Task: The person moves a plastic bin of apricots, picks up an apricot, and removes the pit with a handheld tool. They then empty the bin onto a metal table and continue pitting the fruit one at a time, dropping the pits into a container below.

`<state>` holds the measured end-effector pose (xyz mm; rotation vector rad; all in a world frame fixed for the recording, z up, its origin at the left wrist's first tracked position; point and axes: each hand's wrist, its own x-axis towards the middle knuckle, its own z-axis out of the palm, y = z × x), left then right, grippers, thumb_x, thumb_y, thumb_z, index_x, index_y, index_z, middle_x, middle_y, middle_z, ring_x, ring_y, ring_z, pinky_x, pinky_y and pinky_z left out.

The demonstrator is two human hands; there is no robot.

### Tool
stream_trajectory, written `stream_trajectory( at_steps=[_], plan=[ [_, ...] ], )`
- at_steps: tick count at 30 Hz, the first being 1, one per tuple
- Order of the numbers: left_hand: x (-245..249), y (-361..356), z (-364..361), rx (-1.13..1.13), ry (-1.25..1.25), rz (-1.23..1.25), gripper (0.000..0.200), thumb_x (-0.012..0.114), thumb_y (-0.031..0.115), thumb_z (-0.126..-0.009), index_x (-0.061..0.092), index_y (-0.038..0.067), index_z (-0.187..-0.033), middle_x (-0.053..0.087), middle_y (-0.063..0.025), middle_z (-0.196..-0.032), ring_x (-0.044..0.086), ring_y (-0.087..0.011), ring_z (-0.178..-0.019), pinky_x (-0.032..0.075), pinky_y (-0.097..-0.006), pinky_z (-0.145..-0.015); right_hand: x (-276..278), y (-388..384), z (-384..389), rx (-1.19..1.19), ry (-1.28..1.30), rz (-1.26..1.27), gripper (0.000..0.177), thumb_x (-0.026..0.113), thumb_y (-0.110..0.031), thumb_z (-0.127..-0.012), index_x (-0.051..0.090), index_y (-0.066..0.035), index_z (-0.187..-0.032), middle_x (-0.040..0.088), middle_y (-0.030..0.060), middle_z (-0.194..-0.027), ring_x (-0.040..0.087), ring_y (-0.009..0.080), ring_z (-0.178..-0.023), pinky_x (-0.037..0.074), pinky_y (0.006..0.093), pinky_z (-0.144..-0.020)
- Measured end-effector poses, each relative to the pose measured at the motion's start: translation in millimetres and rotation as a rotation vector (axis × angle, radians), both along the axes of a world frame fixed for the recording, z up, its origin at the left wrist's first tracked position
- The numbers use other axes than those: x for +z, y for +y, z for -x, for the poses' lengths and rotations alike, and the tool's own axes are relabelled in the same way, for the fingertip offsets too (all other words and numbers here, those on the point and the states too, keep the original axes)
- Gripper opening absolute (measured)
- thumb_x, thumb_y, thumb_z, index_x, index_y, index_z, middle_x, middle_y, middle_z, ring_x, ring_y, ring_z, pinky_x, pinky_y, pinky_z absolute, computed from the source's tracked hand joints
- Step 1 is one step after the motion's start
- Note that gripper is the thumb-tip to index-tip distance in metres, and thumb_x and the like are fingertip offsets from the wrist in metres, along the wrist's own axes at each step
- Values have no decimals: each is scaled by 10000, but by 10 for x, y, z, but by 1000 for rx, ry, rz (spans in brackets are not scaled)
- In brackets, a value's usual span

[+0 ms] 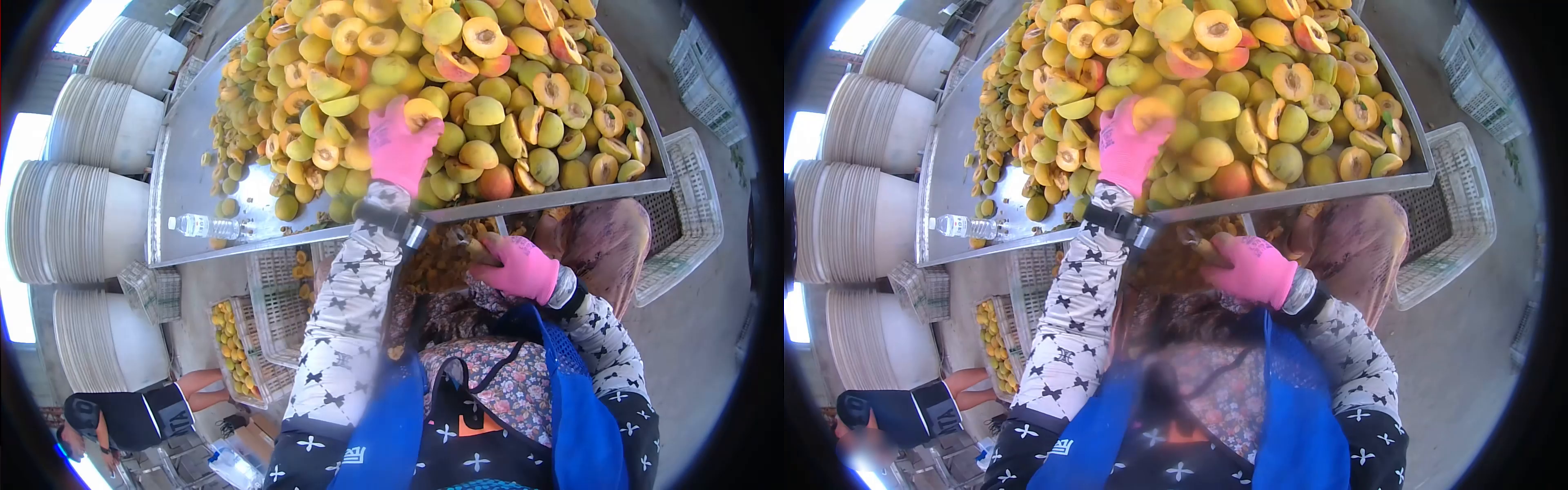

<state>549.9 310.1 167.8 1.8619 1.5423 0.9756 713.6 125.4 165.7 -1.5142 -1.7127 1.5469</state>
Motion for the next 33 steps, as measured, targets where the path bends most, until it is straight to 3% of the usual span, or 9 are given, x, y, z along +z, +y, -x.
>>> stream_trajectory(
  at_steps=[8, 16, 18, 21, 22, 23, 24, 30, 33],
  plan=[
    [350, -733, 404, -305, -603, 347, 524, 597, -61, -881, 470, -32, -1389, 578, -75, -1241, 585, -138, -1040, 483, -281, -932, 304, 111, 117, -606, 341, -425, 275, 687, -149, -865, 600, -9, -1085, 594, 59, -725, 560, 106, -638, 457, 293, -588],
    [45, -1510, 199, -191, -898, -2, 520, 335, 324, -1036, 314, 10, -1450, 545, -170, -1281, 549, -274, -1151, 444, -362, -995, 170, 122, 657, -624, 1088, 137, 366, 701, -148, -878, 556, -1, -1180, 621, 29, -1020, 602, 119, -873, 499, 265, -747],
    [149, -1597, 240, -137, -907, 142, 503, 344, 327, -1034, 351, 7, -1422, 541, -172, -1272, 552, -279, -1145, 451, -373, -990, 19, 100, 797, -645, 1051, -3, 347, 703, -152, -872, 565, -11, -1157, 650, 60, -996, 645, 168, -838, 514, 296, -720],
    [126, -1515, 410, -216, -547, -122, 413, 421, 189, -1012, 395, -11, -1372, 538, -191, -1260, 599, -285, -1091, 510, -374, -929, 104, 13, 566, -384, 3, -798, 318, 708, -164, -855, 579, -39, -1117, 667, 134, -964, 671, 288, -800, 527, 368, -685],
    [112, -1488, 466, -251, -656, -74, 405, 469, 104, -985, 394, -23, -1362, 532, -202, -1273, 621, -287, -1064, 537, -364, -894, 203, 15, 525, -286, 8, -872, 296, 695, -193, -844, 584, -61, -1084, 647, 173, -911, 647, 361, -774, 518, 429, -645],
    [76, -1466, 517, -289, -766, -20, 417, 517, 18, -959, 393, -34, -1353, 525, -213, -1286, 644, -290, -1037, 564, -355, -860, 197, 8, 525, -237, -80, -861, 294, 689, -202, -843, 584, -65, -1081, 643, 160, -907, 646, 349, -767, 516, 428, -648],
    [12, -1407, 559, -301, -315, -399, 424, 557, -22, -924, 424, -28, -1327, 534, -203, -1265, 667, -292, -967, 574, -351, -824, 189, -5, 515, -194, -171, -849, 293, 682, -211, -842, 583, -69, -1079, 639, 147, -903, 646, 338, -761, 514, 428, -651],
    [101, -1481, 616, -372, -212, -264, 407, 565, -68, -875, 479, -45, -1272, 535, -203, -1255, 669, -300, -943, 574, -353, -817, 142, 22, 453, 5, -517, -894, 300, 671, -259, -813, 548, -99, -1036, 595, 87, -880, 626, 280, -738, 477, 419, -657],
    [171, -1588, 476, -302, -718, 25, 382, 533, -63, -890, 479, -52, -1267, 560, -198, -1212, 653, -290, -989, 559, -347, -836, 109, 31, 426, 12, -532, -945, 318, 699, -268, -781, 555, -85, -998, 602, 91, -865, 625, 286, -738, 467, 406, -650]
  ],
)
